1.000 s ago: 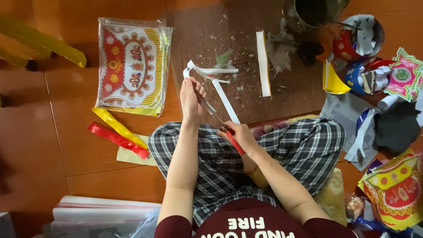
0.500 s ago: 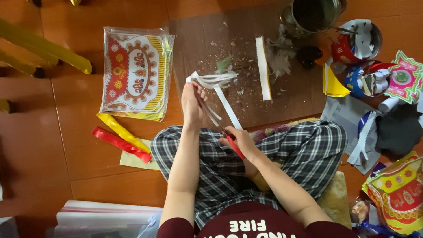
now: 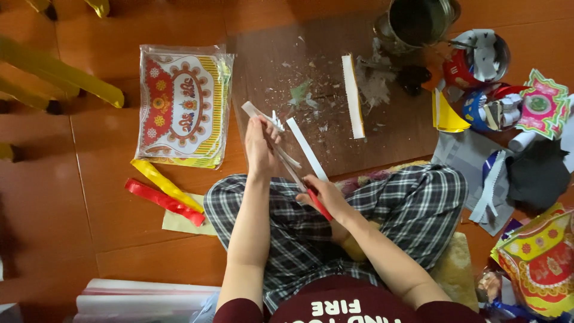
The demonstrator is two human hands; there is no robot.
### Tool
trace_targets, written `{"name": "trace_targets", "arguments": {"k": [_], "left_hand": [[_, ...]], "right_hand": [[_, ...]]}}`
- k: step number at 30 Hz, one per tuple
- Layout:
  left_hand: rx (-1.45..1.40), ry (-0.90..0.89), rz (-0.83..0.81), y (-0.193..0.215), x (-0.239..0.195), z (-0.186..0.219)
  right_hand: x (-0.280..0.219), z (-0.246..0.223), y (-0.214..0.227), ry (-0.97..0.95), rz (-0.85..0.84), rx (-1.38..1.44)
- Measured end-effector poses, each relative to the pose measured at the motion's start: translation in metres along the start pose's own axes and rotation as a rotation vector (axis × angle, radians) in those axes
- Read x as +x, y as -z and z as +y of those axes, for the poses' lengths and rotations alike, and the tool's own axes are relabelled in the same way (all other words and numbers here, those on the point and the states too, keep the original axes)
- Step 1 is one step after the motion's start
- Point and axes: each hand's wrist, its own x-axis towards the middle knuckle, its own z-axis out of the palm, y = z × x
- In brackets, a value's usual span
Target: Cutting thin strips of material and preparing ribbons for decorations
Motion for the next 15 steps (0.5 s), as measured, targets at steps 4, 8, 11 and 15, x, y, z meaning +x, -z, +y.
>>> {"name": "trace_targets", "arguments": {"k": [4, 8, 11, 15], "left_hand": [[0.008, 0.084, -0.048, 0.0, -0.007, -0.011], [-0.073, 0.136, -0.086, 0.0, -0.011, -0.008], [-0.055, 0.147, -0.069, -0.009, -0.015, 0.002], [0.317, 0.021, -0.029, -0.02, -0.022, 0.017]], "right_hand": [[0.01, -0.001, -0.014, -0.017, 0.023, -0.099], [0.008, -0.019, -0.006, 0.026, 0.079, 0.016], [0.005, -0.025, -0.001, 0.032, 0.088, 0.021], [0.01, -0.011, 0.0, 0.069, 0.096, 0.02]]}}
